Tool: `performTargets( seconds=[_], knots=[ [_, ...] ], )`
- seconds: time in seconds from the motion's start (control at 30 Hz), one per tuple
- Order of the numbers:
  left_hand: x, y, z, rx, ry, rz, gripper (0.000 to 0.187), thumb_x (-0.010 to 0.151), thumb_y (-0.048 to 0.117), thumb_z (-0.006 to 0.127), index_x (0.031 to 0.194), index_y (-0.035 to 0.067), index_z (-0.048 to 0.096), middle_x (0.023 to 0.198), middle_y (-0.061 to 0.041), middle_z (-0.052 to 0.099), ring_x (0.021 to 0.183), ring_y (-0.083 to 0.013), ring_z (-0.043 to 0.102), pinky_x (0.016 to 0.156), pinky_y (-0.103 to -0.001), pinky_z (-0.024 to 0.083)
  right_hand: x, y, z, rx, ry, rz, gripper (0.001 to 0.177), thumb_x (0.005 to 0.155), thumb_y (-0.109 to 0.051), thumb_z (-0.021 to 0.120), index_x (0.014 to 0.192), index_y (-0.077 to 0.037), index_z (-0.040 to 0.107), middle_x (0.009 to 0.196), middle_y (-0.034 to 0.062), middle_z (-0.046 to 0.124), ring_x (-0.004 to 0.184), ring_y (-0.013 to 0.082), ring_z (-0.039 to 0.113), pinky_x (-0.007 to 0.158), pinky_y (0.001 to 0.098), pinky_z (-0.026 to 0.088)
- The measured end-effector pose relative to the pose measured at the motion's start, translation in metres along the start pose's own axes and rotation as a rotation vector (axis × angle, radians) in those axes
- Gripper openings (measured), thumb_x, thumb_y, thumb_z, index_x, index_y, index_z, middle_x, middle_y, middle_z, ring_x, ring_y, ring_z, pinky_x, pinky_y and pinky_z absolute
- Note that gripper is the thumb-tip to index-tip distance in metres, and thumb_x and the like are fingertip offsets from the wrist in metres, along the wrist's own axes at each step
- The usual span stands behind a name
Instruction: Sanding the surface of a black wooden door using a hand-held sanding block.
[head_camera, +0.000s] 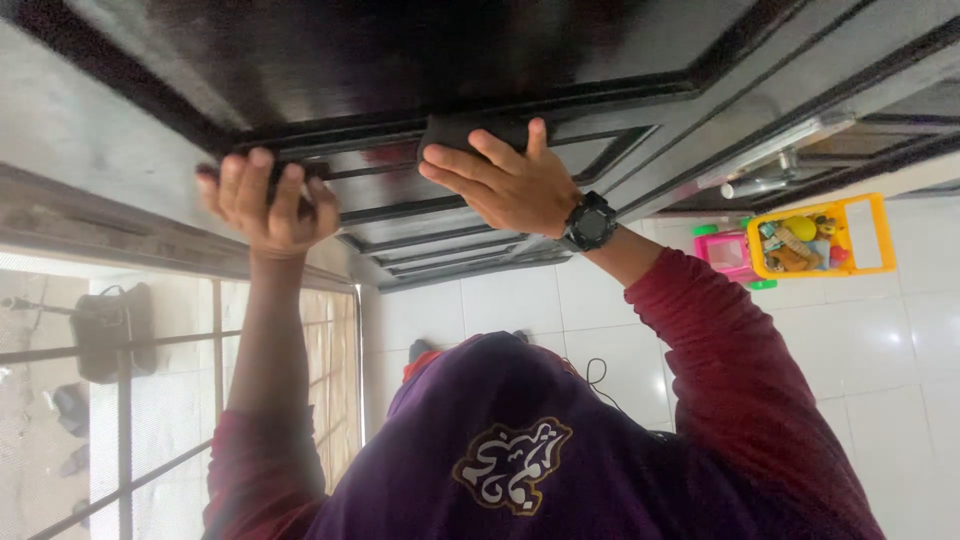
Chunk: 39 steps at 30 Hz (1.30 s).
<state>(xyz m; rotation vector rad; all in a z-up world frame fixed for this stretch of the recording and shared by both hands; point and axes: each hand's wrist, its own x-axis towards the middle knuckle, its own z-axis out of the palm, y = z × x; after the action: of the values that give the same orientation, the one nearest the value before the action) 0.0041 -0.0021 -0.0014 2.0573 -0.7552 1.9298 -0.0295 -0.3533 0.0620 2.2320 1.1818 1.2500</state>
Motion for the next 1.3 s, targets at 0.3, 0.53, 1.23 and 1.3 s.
performTargets(
  seconds=[0.3,0.53,1.23,1.3],
  knots=[
    [-0.001,0.001,-0.01,-0.048,-0.075,-0.011,0.028,0.095,0.029,0.07,0.118,0.013,0.072,0.142,-0.014,0.061,0.141,-0.0317,0.048,0.125,-0.051,0.022,0.07,-0.042,0.005,0.041,-0.018,-0.057,0.056,0.114,-0.021,0.056,0.166,-0.028,0.037,0.177,-0.0077,0.012,0.166,0.0278,-0.009,0.128,0.0641,-0.011],
    [0.001,-0.003,-0.008,-0.167,0.013,0.027,0.029,0.099,0.03,0.061,0.121,0.012,0.068,0.14,-0.013,0.061,0.139,-0.0324,0.053,0.124,-0.05,0.025,0.097,-0.062,0.011,0.121,0.001,-0.106,0.04,0.116,-0.028,0.058,0.156,-0.025,0.056,0.171,-0.0071,0.034,0.164,0.0207,0.002,0.13,0.0613,-0.008],
    [0.009,0.002,-0.011,-0.061,-0.052,0.014,0.04,0.1,0.035,0.066,0.135,0.015,0.066,0.147,-0.01,0.057,0.146,-0.0288,0.043,0.126,-0.048,0.021,0.064,-0.031,-0.005,0.184,-0.019,-0.117,0.046,0.114,-0.025,0.061,0.16,-0.024,0.053,0.173,-0.0072,0.028,0.163,0.022,0.006,0.132,0.058,-0.008],
    [0.008,0.003,-0.013,-0.067,-0.062,0.011,0.04,0.098,0.033,0.068,0.133,0.014,0.067,0.146,-0.011,0.058,0.146,-0.0297,0.043,0.126,-0.049,0.02,0.036,-0.018,-0.002,0.19,-0.022,-0.104,0.048,0.114,-0.024,0.06,0.161,-0.025,0.05,0.175,-0.0065,0.021,0.163,0.0248,0.002,0.131,0.0609,-0.01]
  ],
)
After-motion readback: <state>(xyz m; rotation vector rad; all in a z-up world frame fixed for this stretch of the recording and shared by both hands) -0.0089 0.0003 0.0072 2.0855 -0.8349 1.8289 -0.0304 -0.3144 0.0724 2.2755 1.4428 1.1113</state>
